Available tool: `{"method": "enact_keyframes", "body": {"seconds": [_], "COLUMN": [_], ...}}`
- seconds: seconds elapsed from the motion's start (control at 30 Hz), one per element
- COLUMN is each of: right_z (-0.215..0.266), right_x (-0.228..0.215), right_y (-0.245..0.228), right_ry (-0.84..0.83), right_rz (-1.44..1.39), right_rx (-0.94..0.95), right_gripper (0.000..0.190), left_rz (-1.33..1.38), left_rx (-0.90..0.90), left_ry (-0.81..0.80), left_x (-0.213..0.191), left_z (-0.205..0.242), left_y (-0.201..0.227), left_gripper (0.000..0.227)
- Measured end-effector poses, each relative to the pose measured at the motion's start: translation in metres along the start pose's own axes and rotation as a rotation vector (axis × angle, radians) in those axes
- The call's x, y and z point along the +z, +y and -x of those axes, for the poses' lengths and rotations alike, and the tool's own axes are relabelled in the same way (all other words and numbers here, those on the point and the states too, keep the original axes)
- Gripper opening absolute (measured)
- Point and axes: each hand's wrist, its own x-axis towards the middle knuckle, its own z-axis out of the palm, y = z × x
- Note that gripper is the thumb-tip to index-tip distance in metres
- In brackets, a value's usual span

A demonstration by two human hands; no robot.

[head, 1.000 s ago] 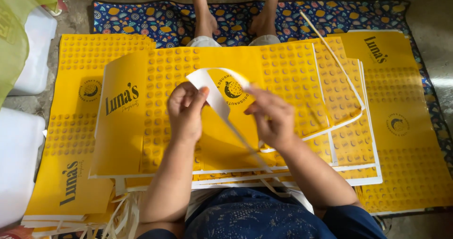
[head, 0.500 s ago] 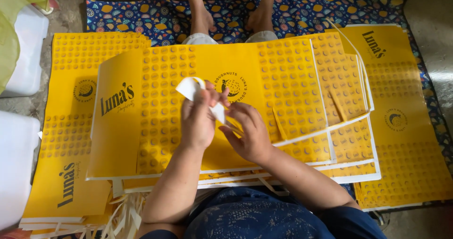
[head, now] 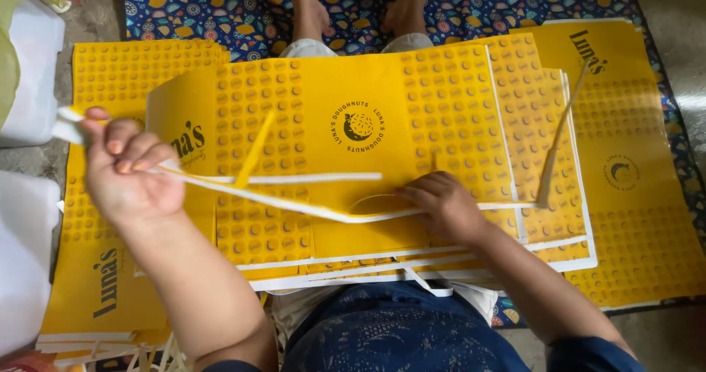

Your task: Stripping off waste paper strips from die-cut packaging sheets

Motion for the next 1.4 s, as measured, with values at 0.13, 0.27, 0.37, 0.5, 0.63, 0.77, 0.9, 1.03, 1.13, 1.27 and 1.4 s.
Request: {"method": "enact_keyframes", "body": {"seconds": [0.13,0.27,0.37,0.5,0.63,0.77,0.9,1.03,1.13,1.27,1.4], "right_z": [0.037,0.046,0.034,0.022,-0.039,-0.06,-0.056,-0.051,-0.051,-0.048,-0.046], "right_x": [-0.018,-0.037,-0.042,-0.014,-0.012,-0.019,-0.001,0.006,-0.005,0.008,0.008], "right_y": [0.033,0.043,0.042,0.033,-0.028,-0.093,-0.11,-0.106,-0.099,-0.103,-0.102], "right_ry": [0.082,0.168,0.293,0.562,0.556,0.277,0.041,-0.041,0.059,0.314,0.285], "right_rz": [0.131,0.646,0.759,0.676,0.003,-0.109,-0.519,-0.725,-0.663,-0.723,-0.714], "right_rx": [0.067,0.264,0.291,0.16,-0.444,-0.637,-0.732,-0.703,-0.63,-0.519,-0.489], "right_gripper": [0.045,0.058,0.053,0.025,0.036,0.019,0.025,0.048,0.055,0.046,0.058], "left_rz": [-0.057,-0.067,-0.01,-0.02,-0.031,0.023,0.08,0.372,0.298,0.416,0.162], "left_rx": [-0.054,-0.246,-0.359,-0.527,-0.737,-0.864,-1.105,-0.905,-0.777,-0.654,-0.629], "left_ry": [0.038,0.079,0.035,0.171,0.309,0.206,-0.052,-0.184,-0.027,-0.024,-0.016], "left_x": [-0.031,0.01,0.028,0.038,0.023,0.044,0.056,0.067,0.059,0.031,0.089], "left_z": [0.005,0.0,-0.005,-0.01,-0.012,0.003,0.014,0.012,0.002,-0.003,0.009], "left_y": [0.027,-0.013,-0.042,-0.101,-0.179,-0.222,-0.236,-0.226,-0.203,-0.198,-0.179], "left_gripper": [0.012,0.01,0.01,0.005,0.011,0.015,0.018,0.032,0.025,0.028,0.027]}}
